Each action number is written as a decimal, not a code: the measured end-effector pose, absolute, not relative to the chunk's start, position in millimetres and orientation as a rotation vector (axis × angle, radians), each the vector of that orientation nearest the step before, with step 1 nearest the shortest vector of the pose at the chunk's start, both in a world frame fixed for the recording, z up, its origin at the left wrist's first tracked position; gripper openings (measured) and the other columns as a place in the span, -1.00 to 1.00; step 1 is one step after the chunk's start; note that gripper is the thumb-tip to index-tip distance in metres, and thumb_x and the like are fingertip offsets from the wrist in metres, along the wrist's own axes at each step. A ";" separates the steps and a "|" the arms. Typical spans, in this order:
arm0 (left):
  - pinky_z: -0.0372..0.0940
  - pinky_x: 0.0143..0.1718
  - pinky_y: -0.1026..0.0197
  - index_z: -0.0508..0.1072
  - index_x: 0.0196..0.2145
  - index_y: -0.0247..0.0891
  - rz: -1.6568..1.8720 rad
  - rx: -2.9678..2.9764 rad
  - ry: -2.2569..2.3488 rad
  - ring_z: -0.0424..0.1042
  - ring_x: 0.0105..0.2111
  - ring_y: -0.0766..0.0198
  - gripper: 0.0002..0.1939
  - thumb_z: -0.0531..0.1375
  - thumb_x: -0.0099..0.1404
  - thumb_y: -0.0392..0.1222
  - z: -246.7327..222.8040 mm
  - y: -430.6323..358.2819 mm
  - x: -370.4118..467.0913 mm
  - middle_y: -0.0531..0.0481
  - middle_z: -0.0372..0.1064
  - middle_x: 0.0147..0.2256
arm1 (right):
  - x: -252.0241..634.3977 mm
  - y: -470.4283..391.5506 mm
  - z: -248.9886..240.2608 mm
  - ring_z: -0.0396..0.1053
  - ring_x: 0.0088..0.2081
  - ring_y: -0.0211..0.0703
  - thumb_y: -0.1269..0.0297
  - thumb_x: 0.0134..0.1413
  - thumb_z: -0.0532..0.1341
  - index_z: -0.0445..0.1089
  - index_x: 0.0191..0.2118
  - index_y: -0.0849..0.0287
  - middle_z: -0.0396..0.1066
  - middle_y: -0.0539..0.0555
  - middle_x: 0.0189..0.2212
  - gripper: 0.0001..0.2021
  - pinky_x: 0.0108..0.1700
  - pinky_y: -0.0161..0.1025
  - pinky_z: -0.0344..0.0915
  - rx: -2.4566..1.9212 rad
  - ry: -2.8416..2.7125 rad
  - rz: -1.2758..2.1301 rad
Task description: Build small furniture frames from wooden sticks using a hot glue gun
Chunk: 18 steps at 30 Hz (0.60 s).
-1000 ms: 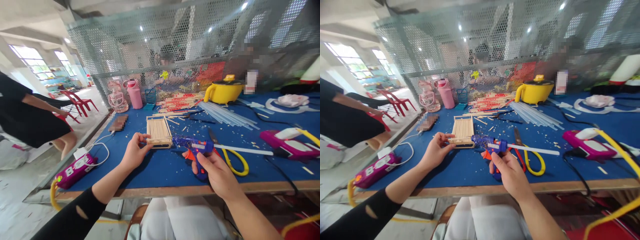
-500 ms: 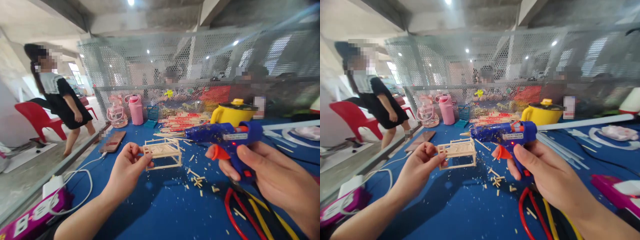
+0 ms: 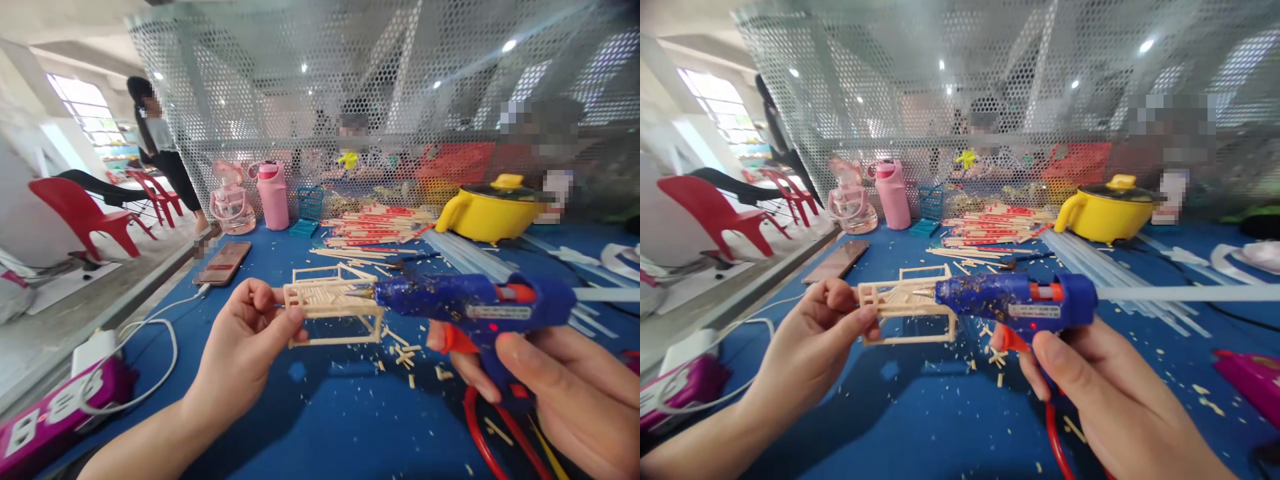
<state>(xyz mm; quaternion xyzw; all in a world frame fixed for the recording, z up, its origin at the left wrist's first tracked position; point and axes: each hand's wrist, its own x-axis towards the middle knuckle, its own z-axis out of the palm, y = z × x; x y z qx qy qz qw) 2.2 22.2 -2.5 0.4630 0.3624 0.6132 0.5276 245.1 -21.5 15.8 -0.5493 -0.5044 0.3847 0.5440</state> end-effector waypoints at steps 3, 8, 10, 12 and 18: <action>0.35 -0.49 0.43 0.08 -0.46 -0.23 1.461 1.096 0.867 0.42 -0.56 0.48 -0.57 0.36 0.07 -0.31 -2.3 22.7 2.4 0.23 0.35 -0.51 | 243.0 -22.5 15.4 0.22 -0.59 -0.12 -0.04 -0.14 0.30 0.35 -0.56 0.04 0.25 0.02 -0.68 -0.72 -0.56 -0.17 0.17 -1.295 -1.122 1.017; 0.35 -0.50 0.43 0.08 -0.46 -0.23 1.454 1.105 0.869 0.41 -0.57 0.48 -0.56 0.37 0.06 -0.30 -2.0 23.2 1.7 0.16 0.43 -0.45 | 251.0 -19.4 12.7 0.26 -0.58 -0.09 -0.07 -0.12 0.28 0.36 -0.56 0.02 0.28 0.04 -0.68 -0.71 -0.56 -0.15 0.20 -1.291 -1.240 1.029; 0.34 -0.50 0.43 0.08 -0.46 -0.23 1.453 1.109 0.864 0.42 -0.57 0.48 -0.57 0.36 0.06 -0.30 -2.0 23.3 1.4 0.15 0.44 -0.44 | 254.7 -17.4 10.7 0.27 -0.59 -0.09 -0.07 -0.10 0.28 0.37 -0.54 0.02 0.33 0.06 -0.64 -0.71 -0.57 -0.16 0.21 -1.278 -1.283 1.016; 0.35 -0.50 0.43 0.08 -0.46 -0.23 1.449 1.111 0.861 0.42 -0.57 0.48 -0.57 0.35 0.07 -0.31 -2.1 23.3 1.3 0.17 0.43 -0.45 | 256.1 -16.1 9.1 0.28 -0.60 -0.12 -0.06 -0.09 0.28 0.36 -0.56 0.03 0.34 0.06 -0.63 -0.71 -0.57 -0.17 0.22 -1.274 -1.283 1.001; 0.34 -0.50 0.42 0.09 -0.47 -0.23 1.465 1.107 0.874 0.41 -0.57 0.47 -0.56 0.37 0.04 -0.31 -1.0 23.2 2.2 0.17 0.40 -0.48 | 251.9 -15.5 8.8 0.31 -0.58 -0.15 -0.03 -0.11 0.31 0.35 -0.56 0.05 0.39 0.04 -0.58 -0.71 -0.55 -0.20 0.23 -1.254 -1.213 0.989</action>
